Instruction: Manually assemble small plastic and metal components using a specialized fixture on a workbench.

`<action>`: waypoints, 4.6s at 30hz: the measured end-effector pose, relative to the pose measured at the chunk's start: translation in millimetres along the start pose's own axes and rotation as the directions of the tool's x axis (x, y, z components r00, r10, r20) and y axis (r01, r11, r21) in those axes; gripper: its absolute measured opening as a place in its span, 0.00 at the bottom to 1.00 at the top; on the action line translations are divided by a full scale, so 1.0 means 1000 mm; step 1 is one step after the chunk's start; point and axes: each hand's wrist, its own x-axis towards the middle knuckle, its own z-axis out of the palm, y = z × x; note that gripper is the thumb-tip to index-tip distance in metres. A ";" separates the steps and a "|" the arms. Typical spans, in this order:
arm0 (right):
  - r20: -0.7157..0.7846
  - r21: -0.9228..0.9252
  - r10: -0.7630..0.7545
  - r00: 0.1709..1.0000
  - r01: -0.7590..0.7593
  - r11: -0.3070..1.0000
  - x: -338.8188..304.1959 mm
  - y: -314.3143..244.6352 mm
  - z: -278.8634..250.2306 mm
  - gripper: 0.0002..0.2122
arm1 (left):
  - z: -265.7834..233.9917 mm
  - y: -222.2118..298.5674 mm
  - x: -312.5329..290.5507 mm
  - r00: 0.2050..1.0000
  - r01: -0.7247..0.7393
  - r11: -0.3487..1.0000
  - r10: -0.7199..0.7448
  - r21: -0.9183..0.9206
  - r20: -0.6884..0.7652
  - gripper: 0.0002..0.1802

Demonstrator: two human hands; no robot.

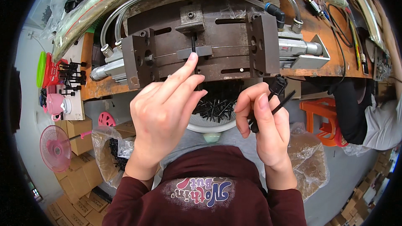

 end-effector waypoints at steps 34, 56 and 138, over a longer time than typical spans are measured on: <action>-0.008 -0.153 -0.300 0.954 0.295 0.943 -0.002 -0.007 0.007 0.19 | 0.010 -0.006 -0.008 0.994 -0.007 0.982 -0.013 -0.188 -0.108 0.17; 0.147 0.107 0.039 0.988 -0.055 0.993 0.024 -0.037 0.028 0.03 | -0.030 0.007 0.002 0.964 -0.257 0.844 0.187 -0.471 -0.190 0.17; -0.008 -0.141 0.197 0.980 -0.196 0.970 0.059 -0.067 0.005 0.10 | -0.022 0.002 -0.014 0.992 0.027 0.891 -0.079 -0.453 -0.096 0.17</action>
